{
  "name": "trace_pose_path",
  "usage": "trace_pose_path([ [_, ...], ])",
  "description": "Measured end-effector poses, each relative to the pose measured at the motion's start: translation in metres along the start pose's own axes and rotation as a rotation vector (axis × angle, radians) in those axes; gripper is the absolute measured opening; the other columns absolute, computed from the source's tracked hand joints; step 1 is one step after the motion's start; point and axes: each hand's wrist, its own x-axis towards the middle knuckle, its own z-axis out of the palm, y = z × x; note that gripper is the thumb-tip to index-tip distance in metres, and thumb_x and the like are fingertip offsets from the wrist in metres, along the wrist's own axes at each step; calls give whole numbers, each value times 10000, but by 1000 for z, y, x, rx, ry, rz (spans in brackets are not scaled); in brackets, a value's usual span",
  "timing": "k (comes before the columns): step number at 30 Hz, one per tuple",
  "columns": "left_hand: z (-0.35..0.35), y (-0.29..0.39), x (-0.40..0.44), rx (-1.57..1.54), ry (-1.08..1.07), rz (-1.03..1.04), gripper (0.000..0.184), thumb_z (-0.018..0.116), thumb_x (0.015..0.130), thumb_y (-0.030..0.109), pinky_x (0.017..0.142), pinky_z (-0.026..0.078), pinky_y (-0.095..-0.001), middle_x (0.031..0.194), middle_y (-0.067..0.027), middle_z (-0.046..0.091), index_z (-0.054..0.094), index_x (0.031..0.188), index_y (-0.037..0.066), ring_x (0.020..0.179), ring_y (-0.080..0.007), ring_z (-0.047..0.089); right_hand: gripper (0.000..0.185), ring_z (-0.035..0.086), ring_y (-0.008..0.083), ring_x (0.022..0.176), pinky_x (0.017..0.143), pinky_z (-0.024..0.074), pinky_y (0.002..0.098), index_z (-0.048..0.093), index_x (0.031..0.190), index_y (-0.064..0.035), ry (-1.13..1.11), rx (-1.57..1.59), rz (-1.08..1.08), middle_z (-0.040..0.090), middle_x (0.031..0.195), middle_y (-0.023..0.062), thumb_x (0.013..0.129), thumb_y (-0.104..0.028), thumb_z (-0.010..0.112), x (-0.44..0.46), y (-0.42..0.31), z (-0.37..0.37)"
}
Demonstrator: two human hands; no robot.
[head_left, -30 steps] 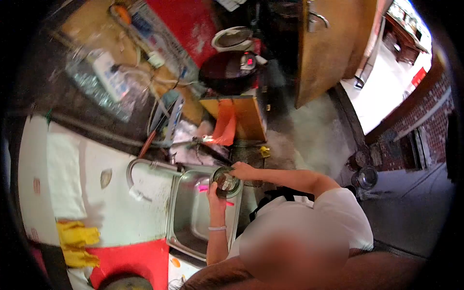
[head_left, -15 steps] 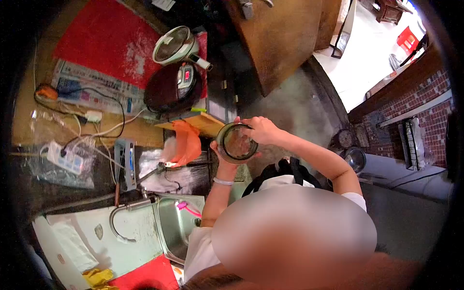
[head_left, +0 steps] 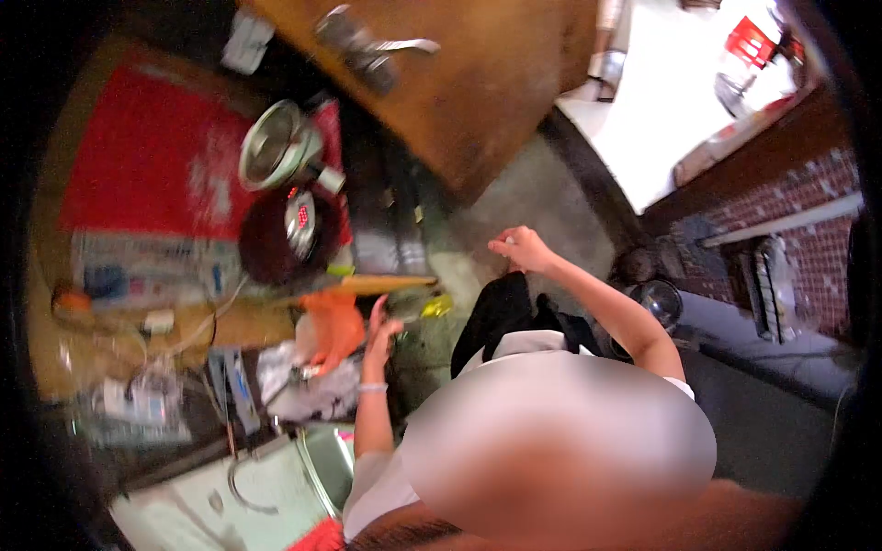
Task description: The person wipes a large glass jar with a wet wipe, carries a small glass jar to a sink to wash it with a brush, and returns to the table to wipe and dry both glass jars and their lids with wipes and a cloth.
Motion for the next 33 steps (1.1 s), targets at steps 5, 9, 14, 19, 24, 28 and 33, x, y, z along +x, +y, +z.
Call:
trace_pose_path([
  [5,-16,-30,58,288,194,-89,758,651,549,194,765,430,-362,1134,-147,469,334,1230,92,993,-266,478,400,578,340,797,710,458,378,630,847,-34,180,-106,108,603,819,193,726,-411,570,33,52,-68],
  [9,20,10,125,-681,-318,-437,580,525,617,339,685,464,-503,1140,-141,465,449,1142,105,954,-307,507,377,591,308,783,703,463,372,631,854,-36,292,-108,198,611,804,178,733,-387,571,74,79,-129],
  [14,178,115,220,-1094,-1011,-395,778,611,605,493,797,384,-605,1214,-227,374,368,1220,84,1073,-458,381,340,597,206,714,658,474,329,618,890,-11,444,65,395,627,777,121,768,-325,574,68,78,-241],
  [19,305,219,286,-1020,-1299,-578,839,654,591,531,835,350,-612,1245,-246,328,345,1247,108,1109,-471,336,290,556,139,568,590,484,294,605,969,-74,836,-149,606,623,773,76,841,-304,484,22,98,-353],
  [24,428,281,334,-924,-1477,-695,824,674,586,518,871,326,-592,1288,-232,281,343,1258,177,1142,-450,297,244,500,108,463,410,401,246,630,881,-42,1281,150,387,594,665,35,766,-244,558,37,200,-459],
  [28,550,327,374,-877,-1581,-781,791,673,602,506,864,342,-576,1268,-223,305,349,1253,195,1136,-430,315,182,402,73,380,337,311,238,598,863,-27,1508,619,332,543,602,24,792,-181,532,86,249,-569],
  [33,703,447,406,-947,-1716,-898,773,655,649,494,856,357,-561,1267,-246,278,305,1277,210,1167,-425,272,152,541,206,507,450,426,345,576,726,-65,1095,264,727,553,574,83,754,-183,484,164,391,-669],
])
